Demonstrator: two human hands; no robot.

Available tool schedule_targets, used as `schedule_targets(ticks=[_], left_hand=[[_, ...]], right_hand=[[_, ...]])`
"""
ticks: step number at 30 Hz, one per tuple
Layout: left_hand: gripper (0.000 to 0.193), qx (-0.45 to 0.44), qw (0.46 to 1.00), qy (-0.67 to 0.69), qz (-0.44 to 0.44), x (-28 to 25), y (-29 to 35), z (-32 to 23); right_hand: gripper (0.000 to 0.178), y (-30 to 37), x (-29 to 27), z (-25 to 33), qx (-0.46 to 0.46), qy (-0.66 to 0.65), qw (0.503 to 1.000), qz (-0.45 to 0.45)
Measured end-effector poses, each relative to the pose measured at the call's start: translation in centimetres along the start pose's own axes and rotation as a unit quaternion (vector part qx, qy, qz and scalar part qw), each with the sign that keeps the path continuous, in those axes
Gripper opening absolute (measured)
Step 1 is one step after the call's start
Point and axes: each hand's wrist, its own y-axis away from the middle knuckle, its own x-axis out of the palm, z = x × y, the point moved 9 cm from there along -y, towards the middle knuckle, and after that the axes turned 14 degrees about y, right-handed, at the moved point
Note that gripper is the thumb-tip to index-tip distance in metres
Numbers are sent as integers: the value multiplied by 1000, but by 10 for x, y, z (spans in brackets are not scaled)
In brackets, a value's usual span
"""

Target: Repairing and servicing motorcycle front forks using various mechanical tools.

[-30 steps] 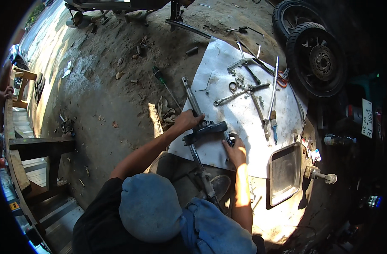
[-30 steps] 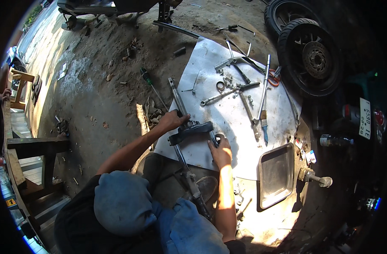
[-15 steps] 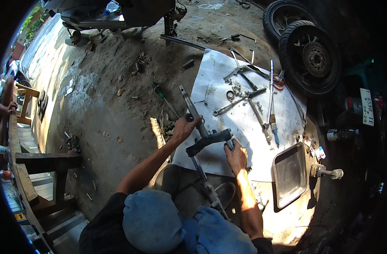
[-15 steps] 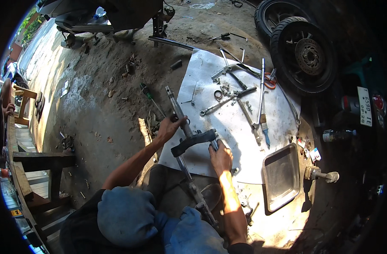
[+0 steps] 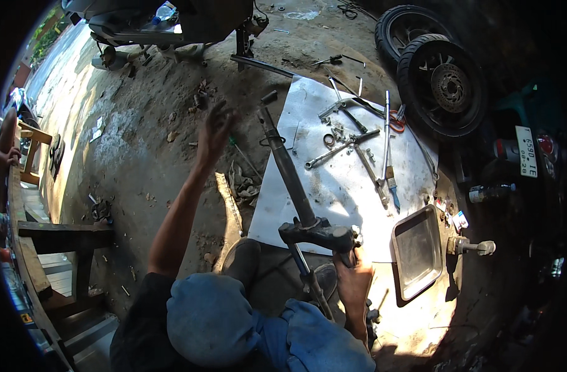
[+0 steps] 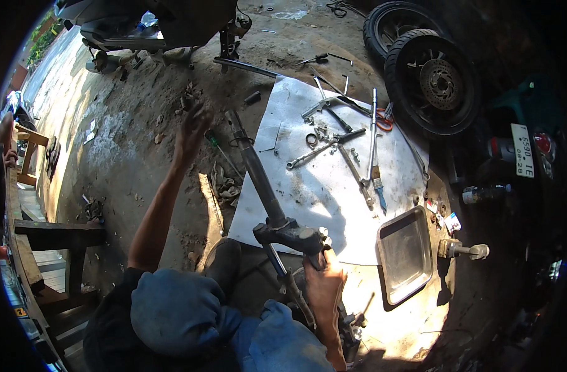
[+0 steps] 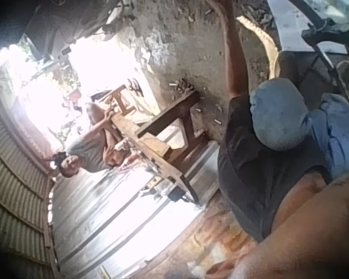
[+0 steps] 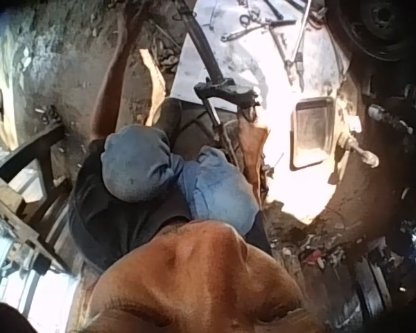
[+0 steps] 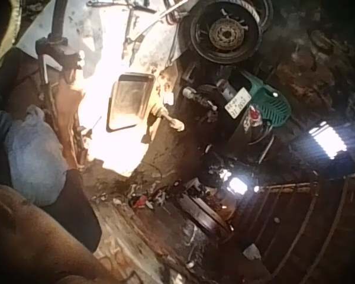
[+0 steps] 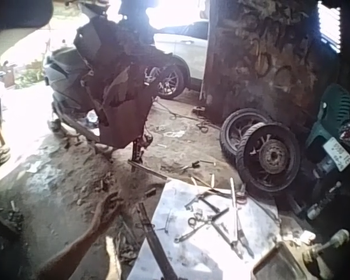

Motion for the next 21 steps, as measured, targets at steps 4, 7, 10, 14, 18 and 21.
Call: schedule_targets(ticks=[4, 7, 10, 14, 18, 21], left_hand=[[72, -51, 988, -129, 73, 9, 71, 37], [73, -48, 994, 15, 96, 31, 71, 7], [73, 63, 969, 202, 126, 72, 37, -112], [74, 179, 922, 307, 155, 90, -2, -254], [78, 215, 919, 276, 180, 124, -9, -308], [76, 186, 910, 291, 230, 158, 2, -307]], right_hand=[[29, 15, -23, 8, 56, -74, 995, 22], [48, 23, -49, 13, 16, -184, 982, -33], [45, 27, -94, 35, -65, -243, 957, -147], [35, 10, -133, 56, -117, -179, 956, -201], [23, -22, -145, 72, -112, -329, 902, -257], [15, -80, -128, 53, -181, -376, 867, -272]])
